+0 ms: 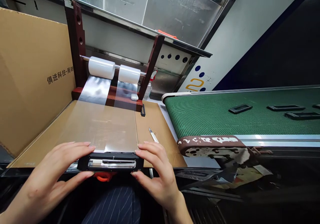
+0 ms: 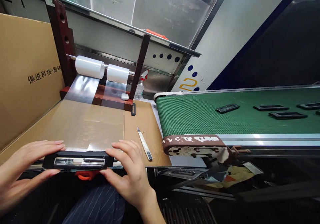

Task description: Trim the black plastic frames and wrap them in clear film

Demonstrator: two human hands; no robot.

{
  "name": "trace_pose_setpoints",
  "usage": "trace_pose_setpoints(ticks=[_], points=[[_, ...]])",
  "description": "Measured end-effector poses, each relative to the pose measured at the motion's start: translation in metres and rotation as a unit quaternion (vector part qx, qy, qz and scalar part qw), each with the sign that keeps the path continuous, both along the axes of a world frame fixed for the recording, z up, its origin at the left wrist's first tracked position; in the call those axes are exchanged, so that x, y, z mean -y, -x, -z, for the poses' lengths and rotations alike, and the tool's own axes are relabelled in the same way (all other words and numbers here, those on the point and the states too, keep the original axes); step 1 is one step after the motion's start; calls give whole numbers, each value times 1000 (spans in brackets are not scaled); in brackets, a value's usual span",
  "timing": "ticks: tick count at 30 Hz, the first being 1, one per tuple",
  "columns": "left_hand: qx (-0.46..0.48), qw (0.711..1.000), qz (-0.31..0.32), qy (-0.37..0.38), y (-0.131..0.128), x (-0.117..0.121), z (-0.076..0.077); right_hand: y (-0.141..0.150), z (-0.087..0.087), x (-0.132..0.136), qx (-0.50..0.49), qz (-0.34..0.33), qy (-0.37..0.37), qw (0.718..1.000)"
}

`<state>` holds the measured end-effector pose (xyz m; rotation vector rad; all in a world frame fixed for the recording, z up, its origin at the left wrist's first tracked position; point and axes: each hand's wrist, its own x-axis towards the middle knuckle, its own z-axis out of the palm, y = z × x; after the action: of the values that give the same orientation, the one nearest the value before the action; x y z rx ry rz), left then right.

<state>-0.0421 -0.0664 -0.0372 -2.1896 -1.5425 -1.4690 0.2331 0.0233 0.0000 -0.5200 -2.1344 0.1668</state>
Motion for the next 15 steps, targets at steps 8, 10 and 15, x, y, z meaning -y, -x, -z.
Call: trace_pose_setpoints(ticks=[8, 10, 15], points=[[3, 1000, 3, 11, -4, -1, 0, -1, -1, 3, -3, 2, -16, 1000], [3, 1000, 7, 8, -3, -3, 0, -1, -2, 3, -7, 1, -17, 1000], [-22, 1000, 4, -3, 0, -11, -13, 5, -10, -7, -31, 1, -35, 999]])
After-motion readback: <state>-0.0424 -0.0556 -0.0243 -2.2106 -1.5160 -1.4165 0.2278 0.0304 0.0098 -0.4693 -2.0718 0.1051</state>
